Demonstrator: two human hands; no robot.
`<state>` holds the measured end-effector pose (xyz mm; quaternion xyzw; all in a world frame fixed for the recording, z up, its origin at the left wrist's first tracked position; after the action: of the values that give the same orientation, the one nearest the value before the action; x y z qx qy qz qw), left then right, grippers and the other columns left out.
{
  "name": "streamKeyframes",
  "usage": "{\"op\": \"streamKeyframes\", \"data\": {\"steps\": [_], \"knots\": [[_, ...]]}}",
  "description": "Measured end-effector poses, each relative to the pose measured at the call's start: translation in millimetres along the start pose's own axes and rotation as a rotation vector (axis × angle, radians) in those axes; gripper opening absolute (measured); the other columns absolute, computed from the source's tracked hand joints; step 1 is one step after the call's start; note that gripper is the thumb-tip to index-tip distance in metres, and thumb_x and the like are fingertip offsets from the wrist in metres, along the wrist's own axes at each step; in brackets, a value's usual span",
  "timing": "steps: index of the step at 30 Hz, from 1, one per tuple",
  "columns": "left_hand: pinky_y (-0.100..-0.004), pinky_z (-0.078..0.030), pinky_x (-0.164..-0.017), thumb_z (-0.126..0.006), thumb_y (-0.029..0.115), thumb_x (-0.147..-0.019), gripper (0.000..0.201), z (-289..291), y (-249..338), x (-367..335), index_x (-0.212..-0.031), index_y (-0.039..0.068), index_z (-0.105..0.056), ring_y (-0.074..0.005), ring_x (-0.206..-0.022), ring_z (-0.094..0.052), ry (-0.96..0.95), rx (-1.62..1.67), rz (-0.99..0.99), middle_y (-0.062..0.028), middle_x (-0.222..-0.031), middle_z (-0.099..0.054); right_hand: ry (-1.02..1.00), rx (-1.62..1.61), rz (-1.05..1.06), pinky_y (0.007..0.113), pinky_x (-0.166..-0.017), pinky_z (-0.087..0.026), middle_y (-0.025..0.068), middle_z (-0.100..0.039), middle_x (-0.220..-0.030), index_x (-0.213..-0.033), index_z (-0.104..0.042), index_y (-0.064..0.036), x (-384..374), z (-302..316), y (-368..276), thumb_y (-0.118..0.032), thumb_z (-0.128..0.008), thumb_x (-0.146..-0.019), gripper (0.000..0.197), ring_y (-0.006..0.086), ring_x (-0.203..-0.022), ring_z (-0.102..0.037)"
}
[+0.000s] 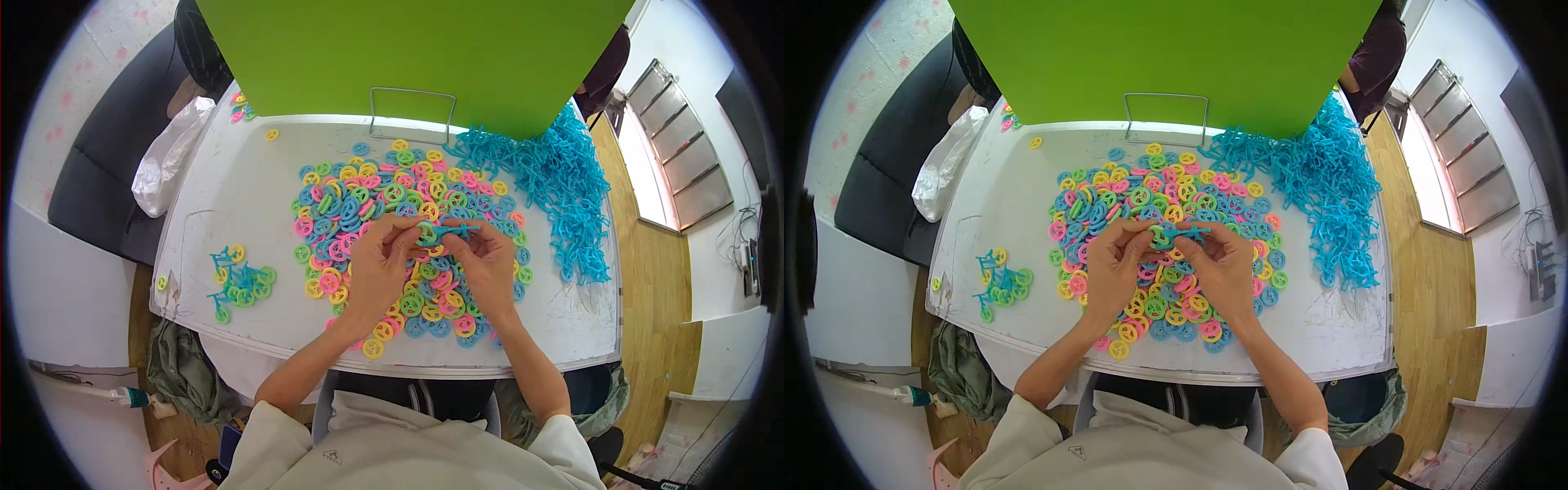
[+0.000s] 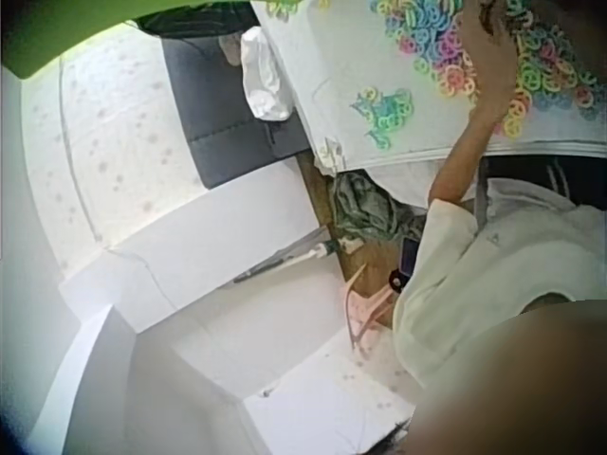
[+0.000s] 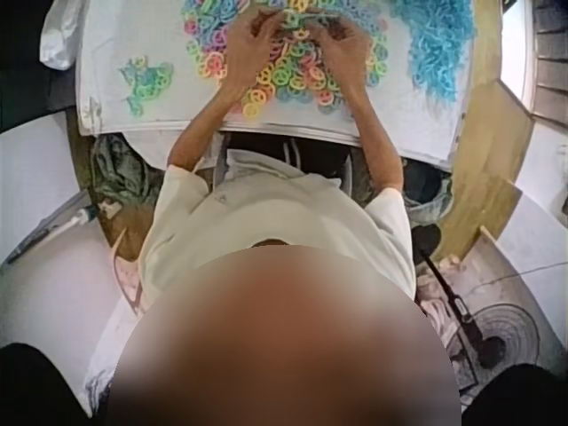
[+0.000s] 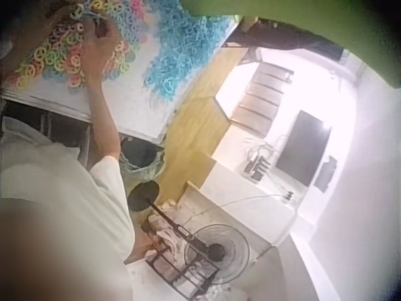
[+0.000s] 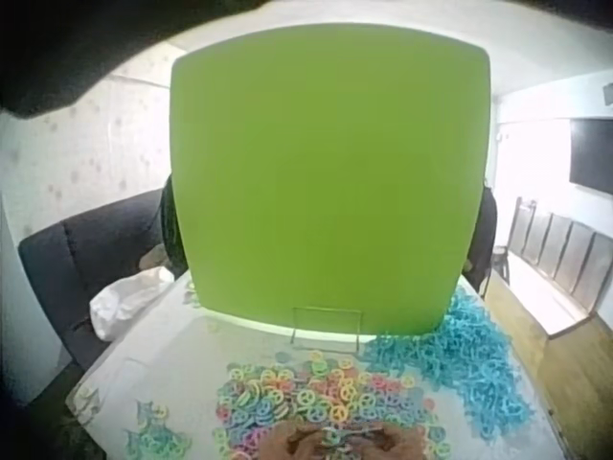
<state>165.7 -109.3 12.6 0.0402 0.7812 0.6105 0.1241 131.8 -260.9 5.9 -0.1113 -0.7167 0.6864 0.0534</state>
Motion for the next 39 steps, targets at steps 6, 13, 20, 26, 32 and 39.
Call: {"op": "streamKeyframes", "data": {"steps": [6, 13, 20, 26, 32, 39], "knots": [[-0.0239, -0.054, -0.070, -0.055, 0.001, -0.093, 0.020, 1, 3, 1, -0.111, -0.002, -0.063, -0.0140, -0.083, -0.066, -0.010, -0.082, -0.041, -0.0064, -0.091, -0.064, 0.019, 0.179, 0.029, 0.018, -0.053, -0.036, -0.0030, -0.061, -0.074, -0.090, -0.065, 0.0003, -2, 3, -4, -0.009, -0.070, -0.085, 0.012, 0.0014, -0.063, -0.049], [-0.0230, -0.052, -0.068, -0.055, -0.007, -0.087, 0.025, 2, 6, 4, -0.107, 0.001, -0.066, -0.0126, -0.082, -0.068, 0.017, -0.219, -0.146, -0.0094, -0.091, -0.070, -0.027, -0.173, -0.097, 0.019, -0.061, -0.039, -0.0040, -0.059, -0.073, -0.080, -0.060, -0.0035, -3, 1, 25, -0.015, -0.070, -0.087, 0.017, 0.0041, -0.068, -0.055], [-0.0246, -0.052, -0.068, -0.054, -0.010, -0.083, 0.030, -9, 27, 14, -0.108, 0.000, -0.066, -0.0171, -0.083, -0.070, 0.038, -0.433, -0.325, -0.0133, -0.089, -0.070, -0.025, -0.436, -0.241, 0.028, -0.078, -0.046, 0.0012, -0.065, -0.089, -0.090, -0.060, -0.0057, 5, -7, 34, -0.018, -0.063, -0.092, 0.013, 0.0123, -0.086, -0.063], [-0.0253, -0.052, -0.067, -0.053, -0.007, -0.088, 0.025, -11, 5, 11, -0.111, 0.000, -0.063, -0.0170, -0.086, -0.069, 0.015, -0.238, -0.078, -0.0097, -0.091, -0.068, 0.212, -0.081, 0.005, 0.023, -0.064, -0.044, 0.0016, -0.063, -0.075, -0.082, -0.061, -0.0015, 13, 7, 7, -0.016, -0.068, -0.088, 0.017, 0.0065, -0.069, -0.055], [-0.0240, -0.050, -0.063, -0.054, -0.008, -0.088, 0.017, 3, 6, 9, -0.101, -0.001, -0.063, -0.0136, -0.085, -0.064, 0.032, -0.216, -0.184, -0.0080, -0.095, -0.061, 0.069, 0.213, 0.172, 0.021, -0.065, -0.045, -0.0003, -0.063, -0.078, -0.091, -0.063, -0.0014, 6, 0, -13, -0.012, -0.068, -0.087, 0.012, 0.0056, -0.071, -0.055], [-0.0271, -0.052, -0.064, -0.060, -0.010, -0.081, 0.028, -13, 54, 38, -0.106, 0.001, -0.063, -0.0205, -0.083, -0.064, 0.044, -0.653, -0.636, -0.0121, -0.102, -0.062, -0.040, -0.234, -0.092, 0.027, -0.075, -0.051, 0.0087, -0.068, -0.096, -0.123, -0.052, 0.0003, 4, -18, 7, -0.003, -0.063, -0.087, 0.038, 0.0143, -0.081, -0.063]]}}
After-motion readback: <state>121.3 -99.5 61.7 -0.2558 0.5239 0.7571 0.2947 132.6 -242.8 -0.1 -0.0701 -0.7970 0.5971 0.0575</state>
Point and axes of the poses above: each hand's wrist, its own x-axis away from the middle knuckle, its own z-axis out of the back of the hand, y = z × x, the point moved 9 cm from there along -x, towards the middle knuckle
